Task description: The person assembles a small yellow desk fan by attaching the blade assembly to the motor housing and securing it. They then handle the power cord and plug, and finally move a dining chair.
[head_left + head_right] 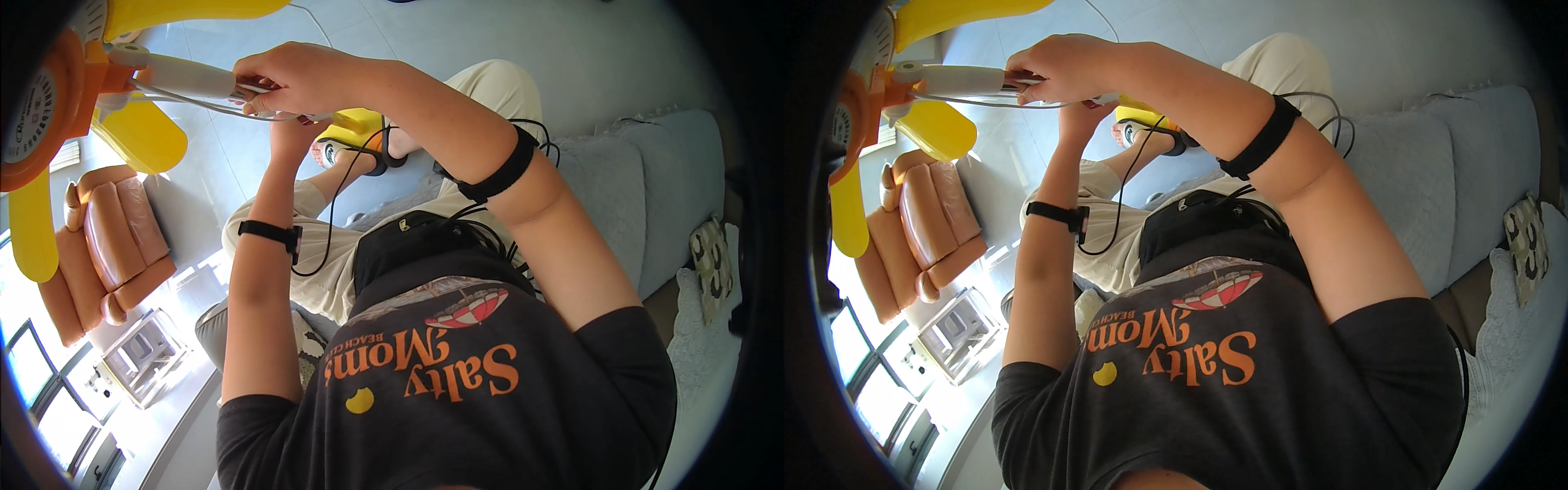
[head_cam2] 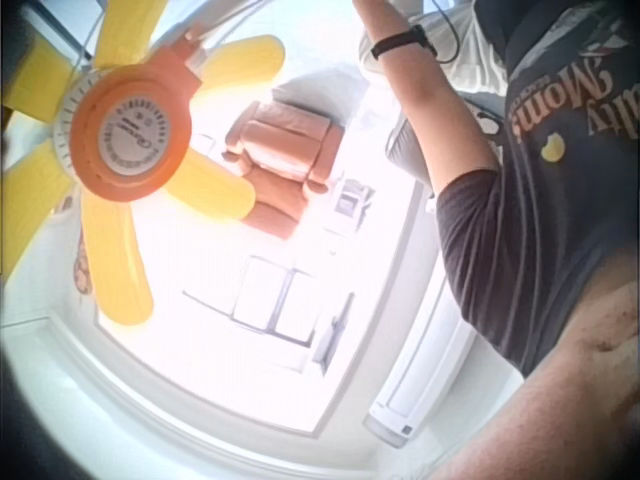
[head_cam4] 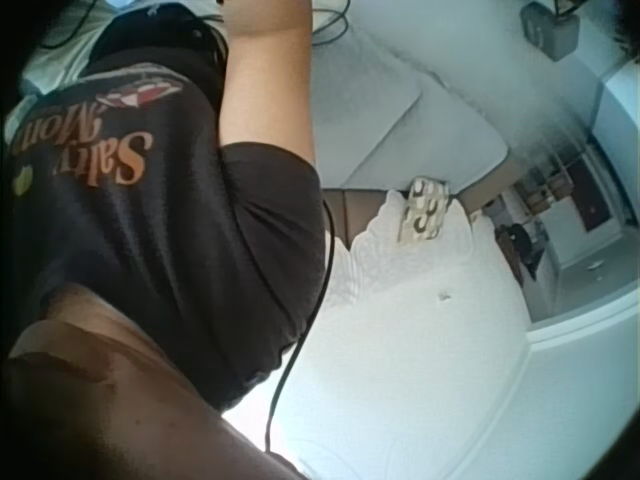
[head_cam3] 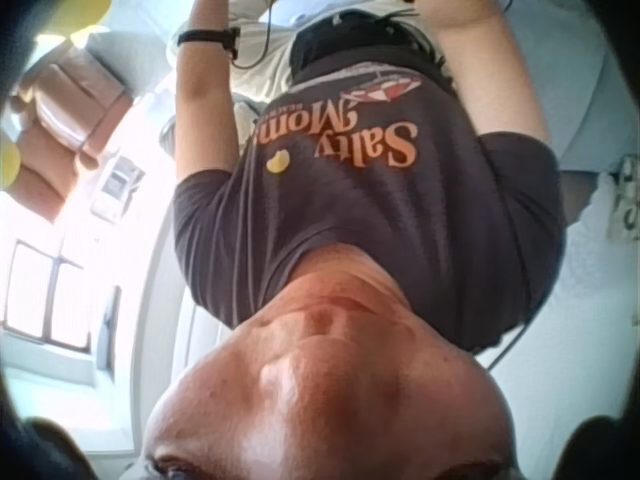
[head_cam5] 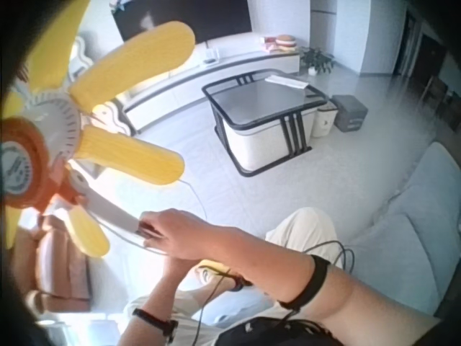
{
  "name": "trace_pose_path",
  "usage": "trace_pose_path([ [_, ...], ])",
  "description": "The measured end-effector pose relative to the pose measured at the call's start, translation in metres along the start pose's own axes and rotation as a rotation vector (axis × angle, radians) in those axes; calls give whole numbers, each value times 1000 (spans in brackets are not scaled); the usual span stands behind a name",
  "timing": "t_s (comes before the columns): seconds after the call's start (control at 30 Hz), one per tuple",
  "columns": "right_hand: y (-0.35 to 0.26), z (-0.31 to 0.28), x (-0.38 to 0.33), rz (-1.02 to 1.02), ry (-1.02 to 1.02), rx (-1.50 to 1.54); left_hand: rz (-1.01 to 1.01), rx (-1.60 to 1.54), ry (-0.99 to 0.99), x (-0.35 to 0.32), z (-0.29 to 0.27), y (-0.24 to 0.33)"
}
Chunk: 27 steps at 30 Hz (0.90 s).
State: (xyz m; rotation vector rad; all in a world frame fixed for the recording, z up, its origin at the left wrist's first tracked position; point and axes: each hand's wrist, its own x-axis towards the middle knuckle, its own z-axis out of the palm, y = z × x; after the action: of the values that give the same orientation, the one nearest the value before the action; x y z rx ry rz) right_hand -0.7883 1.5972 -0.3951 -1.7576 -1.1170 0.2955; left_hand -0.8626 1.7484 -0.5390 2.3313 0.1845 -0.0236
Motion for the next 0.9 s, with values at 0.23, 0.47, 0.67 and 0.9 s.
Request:
trace_pose_path([
  [0.23,5,-3,8,-53,-49,-47,-21,-119,18,-12,-37,36],
  [0.47,15,8,14,-101,-38,54,-60,-375,50,5,-48,48],
  [0.67,4,40,23,79,147,397,25,-707,285,11,-9,35],
  [0.9,-2,39,25,87,89,354,256,-1155,230,47,-2,-38],
])
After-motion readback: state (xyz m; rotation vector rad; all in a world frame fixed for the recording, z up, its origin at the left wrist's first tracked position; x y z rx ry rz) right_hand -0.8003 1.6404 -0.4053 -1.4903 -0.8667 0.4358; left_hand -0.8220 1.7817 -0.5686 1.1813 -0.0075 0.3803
